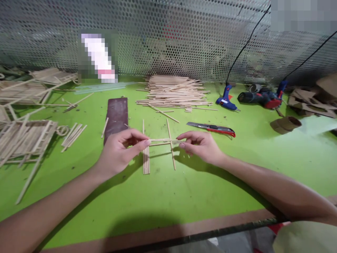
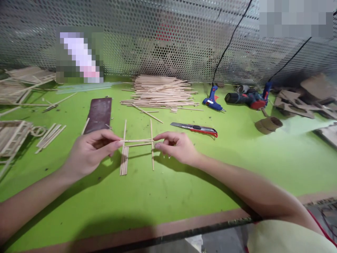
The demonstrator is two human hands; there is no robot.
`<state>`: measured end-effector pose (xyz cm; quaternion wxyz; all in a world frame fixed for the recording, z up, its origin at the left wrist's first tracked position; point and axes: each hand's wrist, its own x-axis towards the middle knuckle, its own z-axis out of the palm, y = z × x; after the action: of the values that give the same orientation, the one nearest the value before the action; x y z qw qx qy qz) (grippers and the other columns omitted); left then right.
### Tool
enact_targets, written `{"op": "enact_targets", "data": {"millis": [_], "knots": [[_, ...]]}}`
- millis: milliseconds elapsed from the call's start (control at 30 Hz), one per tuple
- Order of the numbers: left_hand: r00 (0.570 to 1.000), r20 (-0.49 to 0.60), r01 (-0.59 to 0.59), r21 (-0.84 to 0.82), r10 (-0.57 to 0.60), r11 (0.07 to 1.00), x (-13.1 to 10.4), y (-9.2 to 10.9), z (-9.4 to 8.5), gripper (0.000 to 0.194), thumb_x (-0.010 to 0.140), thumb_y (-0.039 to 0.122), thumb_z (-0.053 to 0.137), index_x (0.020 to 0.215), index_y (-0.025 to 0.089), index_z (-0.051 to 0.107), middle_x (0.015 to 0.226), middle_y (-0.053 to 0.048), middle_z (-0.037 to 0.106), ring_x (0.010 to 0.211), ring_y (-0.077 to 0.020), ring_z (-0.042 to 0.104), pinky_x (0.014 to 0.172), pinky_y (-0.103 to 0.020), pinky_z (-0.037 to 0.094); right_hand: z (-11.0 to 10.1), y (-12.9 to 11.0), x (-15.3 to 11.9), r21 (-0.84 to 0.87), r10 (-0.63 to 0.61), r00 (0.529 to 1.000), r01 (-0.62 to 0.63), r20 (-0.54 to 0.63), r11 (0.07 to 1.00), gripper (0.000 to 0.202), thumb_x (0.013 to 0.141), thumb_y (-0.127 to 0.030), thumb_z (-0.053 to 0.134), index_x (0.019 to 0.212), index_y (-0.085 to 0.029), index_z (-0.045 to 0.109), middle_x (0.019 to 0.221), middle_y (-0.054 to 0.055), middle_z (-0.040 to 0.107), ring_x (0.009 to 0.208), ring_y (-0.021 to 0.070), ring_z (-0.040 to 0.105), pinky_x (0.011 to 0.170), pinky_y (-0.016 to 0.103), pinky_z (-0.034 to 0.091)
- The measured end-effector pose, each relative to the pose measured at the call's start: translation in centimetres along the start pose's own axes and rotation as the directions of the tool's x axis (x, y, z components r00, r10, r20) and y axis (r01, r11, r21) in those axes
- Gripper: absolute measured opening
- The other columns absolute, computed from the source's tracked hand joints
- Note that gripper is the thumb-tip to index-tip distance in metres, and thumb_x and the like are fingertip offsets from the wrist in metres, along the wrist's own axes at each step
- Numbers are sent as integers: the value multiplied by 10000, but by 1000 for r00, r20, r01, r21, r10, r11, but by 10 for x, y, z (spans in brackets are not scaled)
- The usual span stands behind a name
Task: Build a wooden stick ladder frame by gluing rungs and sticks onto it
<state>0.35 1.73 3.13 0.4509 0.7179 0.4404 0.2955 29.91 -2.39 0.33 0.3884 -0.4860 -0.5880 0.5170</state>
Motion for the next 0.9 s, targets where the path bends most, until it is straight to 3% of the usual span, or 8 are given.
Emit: {"op": "enact_targets", "data": {"millis": [167, 433, 633, 833, 900], "knots": [[1000, -18, -25, -7, 25, 1000, 0, -7, 0, 253, 933, 534, 753, 878, 287, 742, 786, -15, 705, 649, -176, 623, 514, -297, 507, 0, 1, 1, 27, 50, 998, -50, -21, 998, 349, 863, -536, 885, 982, -208, 876, 639, -1, 705, 522, 123, 618, 501, 267, 510], [1000, -13, 4, 15, -4, 1000, -1, -8, -1, 310, 933, 606, 748, 898, 298, 766, 789, -31, 709, 657, -183, 627, 512, -302, 515, 1, 6, 5, 90, 84, 996, -87, 32, 992, 421, 828, -556, 924, 1035, -192, 874, 667, -1, 731, 540, 115, 627, 505, 249, 501], [1000, 8, -2, 76, 1, 997, -1, -8, -1, 362, 958, 666, 691, 981, 320, 793, 792, -41, 706, 668, -199, 639, 512, -318, 519, 2, 7, 3, 52, 76, 997, -77, 18, 996, 436, 870, -579, 887, 1061, -187, 886, 637, -1, 715, 519, 111, 602, 498, 249, 480], [999, 42, -28, 121, 23, 992, 1, -14, -1, 453, 961, 711, 692, 939, 271, 798, 800, -51, 714, 674, -202, 645, 563, -344, 557, 0, -1, 1, -50, -2, 1000, 2, -1, 999, 358, 918, -552, 836, 984, -202, 873, 645, 6, 725, 520, 135, 637, 492, 258, 496], [998, 57, -29, 135, 22, 990, 3, -17, -4, 434, 957, 680, 732, 1024, 258, 809, 837, -54, 731, 707, -206, 664, 612, -357, 585, -2, -5, -1, -132, -63, 998, 60, -22, 990, 299, 943, -499, 804, 942, -207, 870, 640, 8, 729, 514, 135, 633, 495, 258, 491]]}}
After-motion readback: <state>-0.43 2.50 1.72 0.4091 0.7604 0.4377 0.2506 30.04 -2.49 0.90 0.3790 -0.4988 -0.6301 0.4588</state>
